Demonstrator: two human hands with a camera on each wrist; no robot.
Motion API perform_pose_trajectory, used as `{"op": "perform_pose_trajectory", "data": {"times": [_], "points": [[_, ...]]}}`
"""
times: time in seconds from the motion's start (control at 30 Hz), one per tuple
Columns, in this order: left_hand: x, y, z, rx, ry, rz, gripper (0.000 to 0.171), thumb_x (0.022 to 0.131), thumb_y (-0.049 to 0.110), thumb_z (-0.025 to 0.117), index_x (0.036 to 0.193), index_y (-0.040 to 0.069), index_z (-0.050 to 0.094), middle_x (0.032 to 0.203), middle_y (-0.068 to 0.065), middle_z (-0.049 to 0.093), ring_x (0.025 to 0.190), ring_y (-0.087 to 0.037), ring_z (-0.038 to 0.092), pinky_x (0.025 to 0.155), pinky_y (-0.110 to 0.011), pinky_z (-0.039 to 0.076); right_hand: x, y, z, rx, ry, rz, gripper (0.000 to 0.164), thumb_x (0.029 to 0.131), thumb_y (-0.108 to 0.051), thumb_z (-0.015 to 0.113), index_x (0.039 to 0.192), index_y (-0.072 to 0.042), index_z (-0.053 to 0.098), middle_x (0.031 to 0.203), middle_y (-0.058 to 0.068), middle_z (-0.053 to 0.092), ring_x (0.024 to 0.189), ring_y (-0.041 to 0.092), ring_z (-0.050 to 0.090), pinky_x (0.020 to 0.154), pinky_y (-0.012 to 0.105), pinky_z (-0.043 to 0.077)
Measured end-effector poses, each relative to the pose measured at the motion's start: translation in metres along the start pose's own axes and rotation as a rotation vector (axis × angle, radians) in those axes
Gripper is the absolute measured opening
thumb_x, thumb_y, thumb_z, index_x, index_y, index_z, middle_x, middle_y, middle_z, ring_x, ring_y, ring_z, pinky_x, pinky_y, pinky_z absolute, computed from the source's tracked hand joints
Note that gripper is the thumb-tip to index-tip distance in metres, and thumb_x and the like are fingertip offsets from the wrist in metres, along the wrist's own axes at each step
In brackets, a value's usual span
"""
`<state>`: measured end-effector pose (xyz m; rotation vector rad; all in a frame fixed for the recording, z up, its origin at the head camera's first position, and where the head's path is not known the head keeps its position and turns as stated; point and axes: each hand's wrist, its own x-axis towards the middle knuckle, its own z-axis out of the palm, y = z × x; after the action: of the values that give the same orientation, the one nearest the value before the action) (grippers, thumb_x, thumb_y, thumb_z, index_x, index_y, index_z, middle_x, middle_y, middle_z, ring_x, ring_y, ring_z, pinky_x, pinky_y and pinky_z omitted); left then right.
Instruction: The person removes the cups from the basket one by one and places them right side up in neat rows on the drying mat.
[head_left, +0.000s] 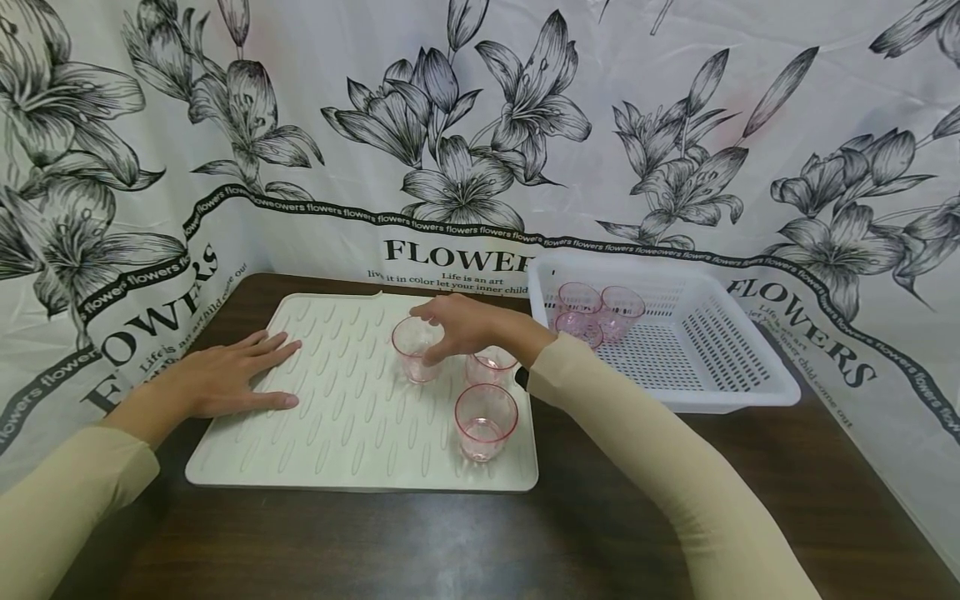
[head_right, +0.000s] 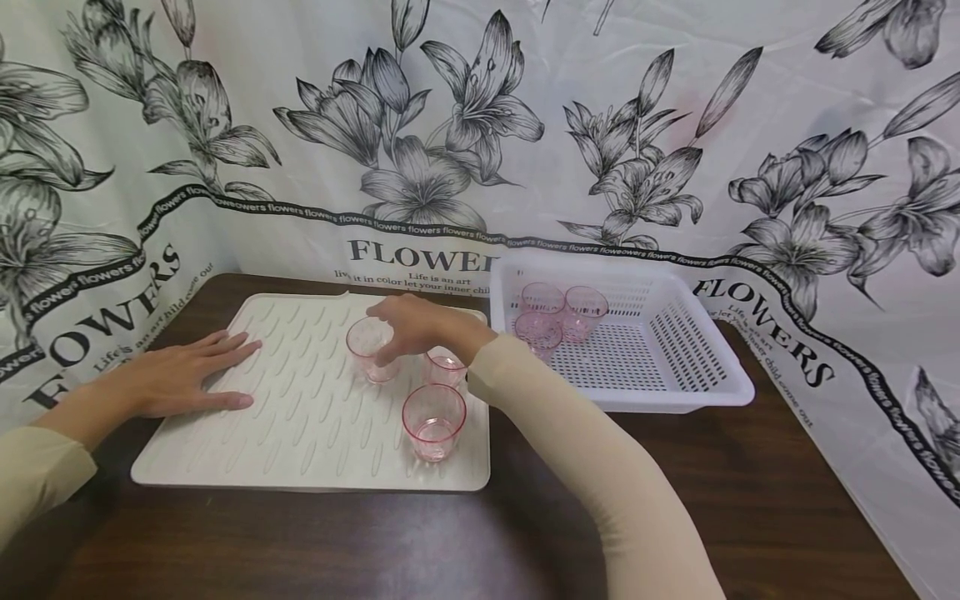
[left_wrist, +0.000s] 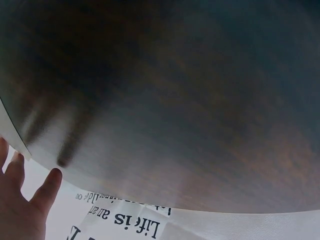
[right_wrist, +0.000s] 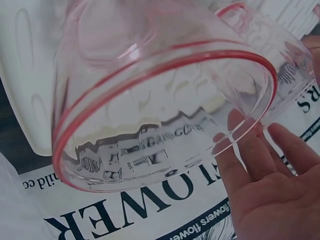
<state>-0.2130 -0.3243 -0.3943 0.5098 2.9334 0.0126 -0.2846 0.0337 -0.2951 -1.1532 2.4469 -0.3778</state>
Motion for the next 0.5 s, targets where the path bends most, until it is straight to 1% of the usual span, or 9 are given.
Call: {"op": "perform_pose_trajectory", "data": {"times": [0.17, 0.33, 0.5], "points": [[0.0002, 0.0004, -0.0006, -0.005, -0.001, -0.002, 0.099, 0.084, 0.077, 0.052, 0.155, 0.011, 0.033, 0.158, -0.022, 0.03, 0.143, -0.05, 0.026, 0.098, -0.07, 0.035, -0.0028, 0.0001, -0.0022, -0.022, -0.018, 0.013, 0.077, 0.089, -0.023, 0.077, 0.151, -0.002, 0.038, 0.151, 0.012, 0.047, 0.134, 0.028, 0.05, 0.107, 0.033, 0.041], [0.0001, -0.0011, -0.0008, 0.005, -0.002, -0.001, 0.098, 0.085, 0.076, 0.053, 0.156, 0.012, 0.032, 0.158, -0.023, 0.031, 0.142, -0.051, 0.027, 0.097, -0.07, 0.036, -0.0042, -0.001, -0.0032, -0.023, -0.034, 0.037, 0.078, 0.089, -0.022, 0.076, 0.153, -0.004, 0.036, 0.154, 0.01, 0.043, 0.136, 0.027, 0.048, 0.107, 0.033, 0.041], [-0.0004, -0.0002, -0.001, 0.001, 0.0, -0.001, 0.098, 0.085, 0.076, 0.053, 0.156, 0.012, 0.033, 0.158, -0.022, 0.031, 0.142, -0.051, 0.027, 0.097, -0.07, 0.036, -0.0069, -0.003, -0.0073, -0.033, -0.033, 0.033, 0.081, 0.09, -0.029, 0.075, 0.154, -0.005, 0.033, 0.156, 0.008, 0.04, 0.138, 0.026, 0.046, 0.109, 0.033, 0.038]]}}
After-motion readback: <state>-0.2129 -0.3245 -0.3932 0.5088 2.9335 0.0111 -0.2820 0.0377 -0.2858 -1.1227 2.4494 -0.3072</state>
